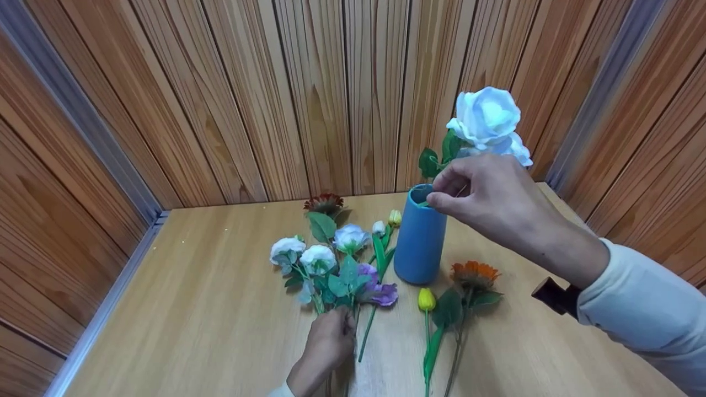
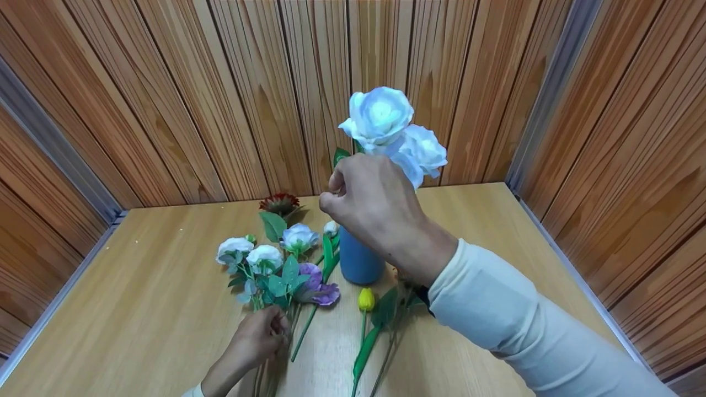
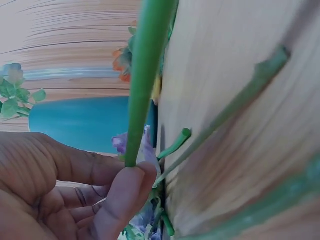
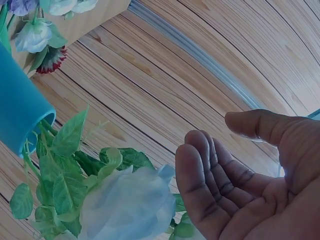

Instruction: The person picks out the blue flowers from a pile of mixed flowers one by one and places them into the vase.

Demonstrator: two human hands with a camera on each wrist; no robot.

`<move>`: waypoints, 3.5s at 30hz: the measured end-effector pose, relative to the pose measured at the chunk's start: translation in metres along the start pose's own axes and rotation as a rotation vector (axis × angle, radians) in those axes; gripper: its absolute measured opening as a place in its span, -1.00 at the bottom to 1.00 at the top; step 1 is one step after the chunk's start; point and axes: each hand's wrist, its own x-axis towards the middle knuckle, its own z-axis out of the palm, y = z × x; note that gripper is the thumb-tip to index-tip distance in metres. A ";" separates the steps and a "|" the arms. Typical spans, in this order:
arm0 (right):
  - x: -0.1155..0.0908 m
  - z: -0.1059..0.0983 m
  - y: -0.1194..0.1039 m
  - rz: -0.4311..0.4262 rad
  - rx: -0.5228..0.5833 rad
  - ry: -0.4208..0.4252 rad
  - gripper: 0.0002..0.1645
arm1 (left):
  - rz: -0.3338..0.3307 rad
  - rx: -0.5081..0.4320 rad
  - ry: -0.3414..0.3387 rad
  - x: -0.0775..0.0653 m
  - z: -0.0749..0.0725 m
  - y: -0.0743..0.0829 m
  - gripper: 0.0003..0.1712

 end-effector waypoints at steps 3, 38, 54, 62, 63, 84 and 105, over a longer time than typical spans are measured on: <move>0.000 0.002 -0.001 -0.003 0.015 -0.022 -0.76 | -0.009 -0.020 -0.010 0.000 -0.003 0.002 -0.73; 0.007 0.027 0.003 0.029 0.077 -0.138 -0.79 | 0.017 -0.219 0.218 -0.008 -0.014 0.006 -0.56; 0.016 0.042 0.006 -0.004 0.059 -0.130 -0.84 | 0.081 -0.295 0.311 -0.015 -0.024 0.013 -0.59; 0.023 0.052 0.006 0.006 0.037 -0.173 -0.79 | 0.076 -0.330 0.329 -0.019 -0.026 0.018 -0.59; 0.024 0.053 0.006 0.004 0.041 -0.177 -0.79 | 0.080 -0.336 0.328 -0.019 -0.026 0.019 -0.59; 0.035 0.069 0.009 0.024 0.017 -0.199 -0.74 | 0.179 -0.465 0.294 -0.031 -0.030 0.031 -0.57; 0.038 0.086 0.010 0.035 0.028 -0.205 -0.79 | 0.127 -0.499 0.276 -0.039 -0.033 0.044 -0.56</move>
